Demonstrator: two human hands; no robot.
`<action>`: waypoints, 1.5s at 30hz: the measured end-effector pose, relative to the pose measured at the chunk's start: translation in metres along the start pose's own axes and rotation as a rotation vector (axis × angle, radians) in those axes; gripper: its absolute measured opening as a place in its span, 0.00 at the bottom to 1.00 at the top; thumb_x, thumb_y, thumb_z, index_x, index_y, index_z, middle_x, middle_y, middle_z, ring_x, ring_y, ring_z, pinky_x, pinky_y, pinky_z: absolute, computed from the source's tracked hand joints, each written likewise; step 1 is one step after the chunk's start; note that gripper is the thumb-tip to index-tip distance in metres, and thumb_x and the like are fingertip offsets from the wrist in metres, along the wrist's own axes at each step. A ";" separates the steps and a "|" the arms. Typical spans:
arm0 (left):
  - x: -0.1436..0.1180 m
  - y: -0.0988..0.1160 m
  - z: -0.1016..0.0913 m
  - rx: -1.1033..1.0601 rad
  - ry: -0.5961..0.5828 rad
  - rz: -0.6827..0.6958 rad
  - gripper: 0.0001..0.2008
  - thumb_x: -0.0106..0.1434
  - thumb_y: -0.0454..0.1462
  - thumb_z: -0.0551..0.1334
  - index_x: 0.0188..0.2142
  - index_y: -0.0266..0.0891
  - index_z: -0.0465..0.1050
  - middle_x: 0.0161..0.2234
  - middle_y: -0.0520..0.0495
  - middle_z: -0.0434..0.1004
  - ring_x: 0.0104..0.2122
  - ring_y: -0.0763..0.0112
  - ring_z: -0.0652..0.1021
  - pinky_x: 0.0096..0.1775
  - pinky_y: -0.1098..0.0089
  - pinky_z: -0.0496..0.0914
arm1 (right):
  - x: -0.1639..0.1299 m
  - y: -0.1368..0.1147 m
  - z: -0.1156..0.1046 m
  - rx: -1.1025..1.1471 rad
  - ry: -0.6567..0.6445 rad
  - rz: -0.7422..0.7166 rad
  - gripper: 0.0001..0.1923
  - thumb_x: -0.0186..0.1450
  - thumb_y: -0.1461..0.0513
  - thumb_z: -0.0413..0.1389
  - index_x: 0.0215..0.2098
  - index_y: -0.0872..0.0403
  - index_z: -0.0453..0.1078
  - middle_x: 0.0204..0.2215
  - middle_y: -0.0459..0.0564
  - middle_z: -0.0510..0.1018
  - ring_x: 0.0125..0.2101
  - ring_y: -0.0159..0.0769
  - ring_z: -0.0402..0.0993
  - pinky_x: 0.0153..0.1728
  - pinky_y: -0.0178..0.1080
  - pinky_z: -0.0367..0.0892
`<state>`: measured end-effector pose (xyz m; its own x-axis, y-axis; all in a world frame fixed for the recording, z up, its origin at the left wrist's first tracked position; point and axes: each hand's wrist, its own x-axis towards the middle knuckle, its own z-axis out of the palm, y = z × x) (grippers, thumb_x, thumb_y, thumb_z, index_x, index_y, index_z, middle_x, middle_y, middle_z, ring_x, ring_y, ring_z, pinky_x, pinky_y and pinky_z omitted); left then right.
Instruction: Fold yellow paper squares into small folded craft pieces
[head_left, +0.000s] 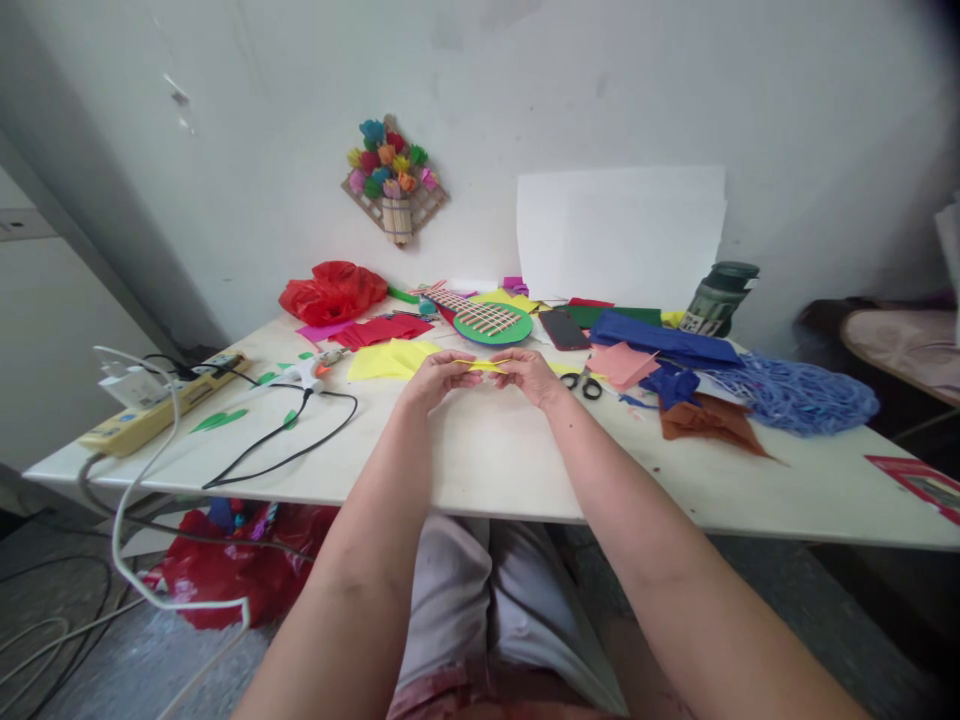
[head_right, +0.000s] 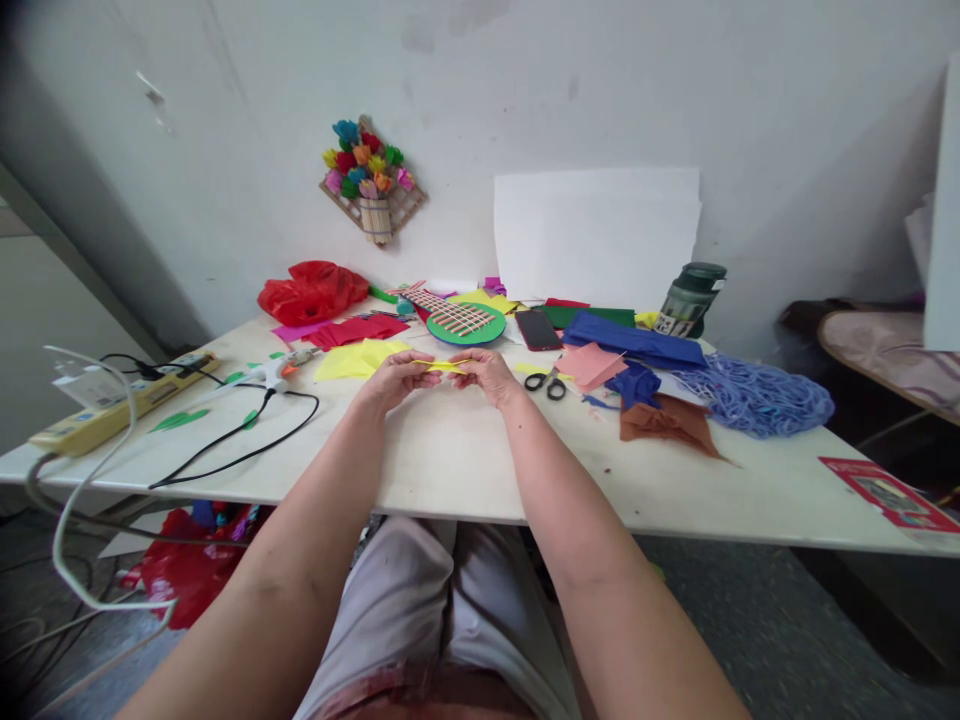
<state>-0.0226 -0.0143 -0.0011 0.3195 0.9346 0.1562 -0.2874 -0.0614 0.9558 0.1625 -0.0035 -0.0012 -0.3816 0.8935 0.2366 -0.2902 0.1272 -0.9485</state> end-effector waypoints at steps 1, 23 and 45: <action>0.000 0.000 0.000 -0.004 0.000 -0.004 0.12 0.46 0.32 0.61 0.33 0.32 0.69 0.26 0.42 0.76 0.26 0.66 0.77 0.33 0.68 0.70 | 0.000 0.000 -0.001 0.010 -0.008 -0.006 0.10 0.47 0.66 0.55 0.29 0.60 0.70 0.19 0.49 0.75 0.17 0.31 0.70 0.22 0.34 0.64; 0.003 -0.001 -0.001 0.088 0.047 0.014 0.15 0.46 0.31 0.57 0.37 0.31 0.66 0.24 0.41 0.76 0.26 0.64 0.77 0.33 0.65 0.70 | 0.002 0.002 0.000 -0.148 0.103 -0.003 0.16 0.46 0.61 0.61 0.31 0.60 0.68 0.17 0.47 0.74 0.15 0.27 0.67 0.19 0.32 0.64; 0.006 -0.007 0.000 0.422 0.135 -0.049 0.15 0.44 0.45 0.64 0.24 0.34 0.67 0.15 0.52 0.68 0.13 0.80 0.66 0.17 0.77 0.59 | 0.003 0.006 0.004 -0.270 0.082 0.034 0.14 0.47 0.64 0.61 0.32 0.60 0.70 0.16 0.46 0.74 0.16 0.27 0.69 0.20 0.31 0.66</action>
<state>-0.0186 -0.0086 -0.0070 0.1947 0.9757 0.1011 0.1274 -0.1273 0.9836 0.1563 -0.0017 -0.0059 -0.3118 0.9297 0.1961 -0.0296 0.1968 -0.9800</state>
